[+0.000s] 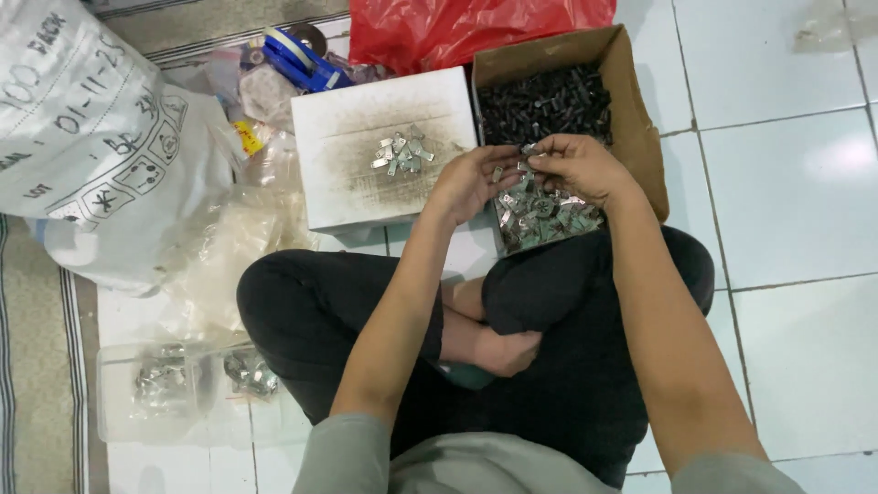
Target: The person sits on the floor and sorts small metallic parts from a cardboard box onto a white surface. They pick up the parts by hand, separate them, and place them into small plastic bags, which are then set aside.
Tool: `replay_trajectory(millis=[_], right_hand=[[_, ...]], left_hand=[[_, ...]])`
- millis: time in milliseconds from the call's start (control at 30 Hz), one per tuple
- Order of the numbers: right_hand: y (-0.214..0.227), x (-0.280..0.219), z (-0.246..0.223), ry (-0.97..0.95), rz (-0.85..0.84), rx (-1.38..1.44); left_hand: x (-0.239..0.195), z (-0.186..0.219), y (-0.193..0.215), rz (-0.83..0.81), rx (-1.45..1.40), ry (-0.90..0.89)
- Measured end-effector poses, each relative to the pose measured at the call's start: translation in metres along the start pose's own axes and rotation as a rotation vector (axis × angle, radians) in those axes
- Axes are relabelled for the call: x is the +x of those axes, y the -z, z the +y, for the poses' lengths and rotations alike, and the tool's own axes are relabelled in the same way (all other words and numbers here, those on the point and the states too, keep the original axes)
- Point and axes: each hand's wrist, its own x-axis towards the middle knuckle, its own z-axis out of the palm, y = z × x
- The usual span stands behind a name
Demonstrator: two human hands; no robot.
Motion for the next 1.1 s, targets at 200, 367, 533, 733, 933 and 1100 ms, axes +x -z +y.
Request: replay_trajectory(millis=[200,367,533,733,933,1100], right_hand=[[-0.064,0.046,0.004,0.155,-0.017,-0.351],[-0.125,0.116,0.026,0.243,0.014,-0.643],[-0.155,0.128,0.02,0.249,0.093,-0.834],[-0.153,0.125,0.012,0.197,0.092,-0.943],[-0.133,0.128,0.015,0.326,0.136,-0.914],[-0.159,0.109,0.021,0.342,0.057,-1.019]], left_hand=[[-0.009,0.025,0.052,0.118,0.104,-0.121],[-0.006,0.062,0.117,0.306,0.615,-0.259],[-0.004,0.073,0.152,0.403,0.964,-0.365],[-0.018,0.082,0.142,0.312,0.993,-0.393],[-0.039,0.085,0.148,0.604,1.11,-0.334],[-0.054,0.074,0.117,0.519,1.216,-0.297]])
